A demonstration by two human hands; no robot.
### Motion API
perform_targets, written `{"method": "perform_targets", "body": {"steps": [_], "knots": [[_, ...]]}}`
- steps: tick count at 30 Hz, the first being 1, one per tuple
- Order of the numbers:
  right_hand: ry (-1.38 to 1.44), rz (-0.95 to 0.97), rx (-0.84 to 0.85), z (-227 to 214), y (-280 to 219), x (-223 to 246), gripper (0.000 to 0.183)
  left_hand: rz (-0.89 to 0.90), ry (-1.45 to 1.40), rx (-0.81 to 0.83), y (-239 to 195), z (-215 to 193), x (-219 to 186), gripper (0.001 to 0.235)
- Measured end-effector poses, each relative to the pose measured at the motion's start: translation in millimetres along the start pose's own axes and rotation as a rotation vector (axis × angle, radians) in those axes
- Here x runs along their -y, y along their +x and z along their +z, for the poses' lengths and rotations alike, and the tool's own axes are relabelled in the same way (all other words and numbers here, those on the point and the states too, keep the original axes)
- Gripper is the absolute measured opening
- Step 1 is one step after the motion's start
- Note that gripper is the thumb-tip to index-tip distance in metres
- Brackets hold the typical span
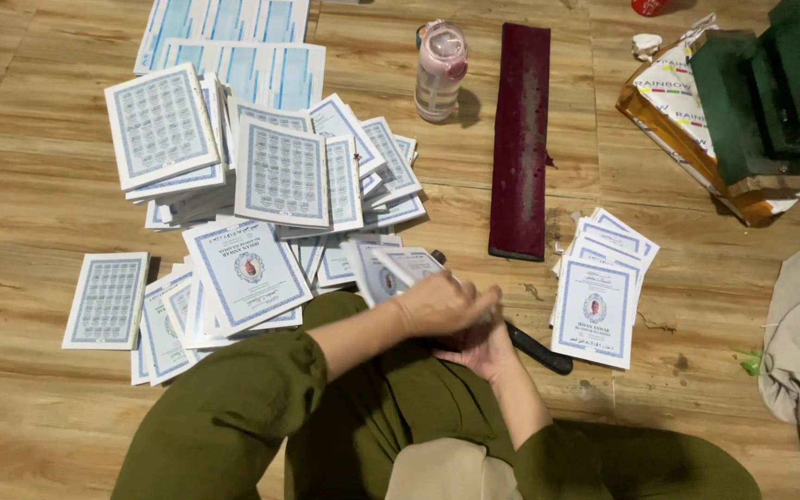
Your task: Sorting and stacking printed booklets on the floor while inspecting them
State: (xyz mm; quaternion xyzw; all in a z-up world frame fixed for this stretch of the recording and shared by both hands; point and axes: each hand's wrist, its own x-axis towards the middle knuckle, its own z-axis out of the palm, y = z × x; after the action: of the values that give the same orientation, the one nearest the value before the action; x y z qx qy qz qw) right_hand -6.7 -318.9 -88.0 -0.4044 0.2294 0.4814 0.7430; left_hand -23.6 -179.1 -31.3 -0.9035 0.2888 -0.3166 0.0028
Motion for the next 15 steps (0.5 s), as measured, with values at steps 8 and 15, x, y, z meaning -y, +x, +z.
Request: {"method": "perform_targets", "body": {"steps": [8,15], "knots": [[-0.02,-0.028,-0.092,-50,28,-13,0.04,0.022,-0.332,0.507,-22,-60,-67,0.035],[-0.161,-0.073,-0.194,-111,62,-43,0.037,-0.684,-0.42,0.85,-22,-53,12,0.037]]}}
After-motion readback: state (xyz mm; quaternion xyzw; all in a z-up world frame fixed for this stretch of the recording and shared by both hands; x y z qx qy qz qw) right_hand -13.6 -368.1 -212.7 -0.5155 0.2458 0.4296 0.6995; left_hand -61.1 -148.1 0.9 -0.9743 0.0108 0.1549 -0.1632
